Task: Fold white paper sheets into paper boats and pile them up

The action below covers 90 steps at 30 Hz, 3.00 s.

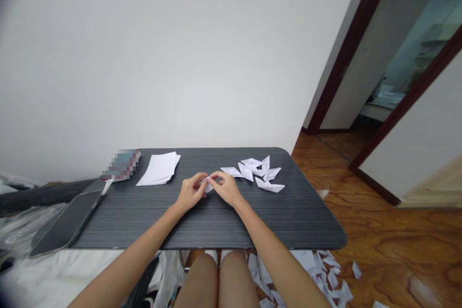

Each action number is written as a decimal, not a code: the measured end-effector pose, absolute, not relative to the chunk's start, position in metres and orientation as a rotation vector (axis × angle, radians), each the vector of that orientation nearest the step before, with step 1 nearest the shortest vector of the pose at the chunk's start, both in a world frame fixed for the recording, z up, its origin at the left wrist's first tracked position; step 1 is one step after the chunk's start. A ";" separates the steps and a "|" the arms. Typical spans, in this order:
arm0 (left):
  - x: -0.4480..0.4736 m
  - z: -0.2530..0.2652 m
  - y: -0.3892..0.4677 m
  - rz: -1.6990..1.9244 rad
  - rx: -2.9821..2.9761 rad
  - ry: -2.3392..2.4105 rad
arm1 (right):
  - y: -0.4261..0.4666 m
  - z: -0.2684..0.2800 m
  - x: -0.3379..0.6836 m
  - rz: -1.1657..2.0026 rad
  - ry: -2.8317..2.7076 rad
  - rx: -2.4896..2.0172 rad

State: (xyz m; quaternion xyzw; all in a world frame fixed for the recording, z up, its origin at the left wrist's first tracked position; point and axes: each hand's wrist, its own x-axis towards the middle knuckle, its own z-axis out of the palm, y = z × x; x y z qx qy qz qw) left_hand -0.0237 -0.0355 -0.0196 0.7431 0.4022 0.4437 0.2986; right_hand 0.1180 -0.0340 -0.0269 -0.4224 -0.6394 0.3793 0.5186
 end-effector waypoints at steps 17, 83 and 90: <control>-0.029 -0.019 -0.031 1.176 1.778 0.961 | -0.033 -0.023 0.127 1.140 -1.552 -0.816; -0.039 -0.022 -0.018 1.019 1.922 1.092 | -0.029 -0.035 0.124 1.062 -1.576 -0.962; -0.040 -0.024 -0.017 0.897 1.846 0.962 | -0.026 -0.038 0.129 1.131 -1.593 -0.968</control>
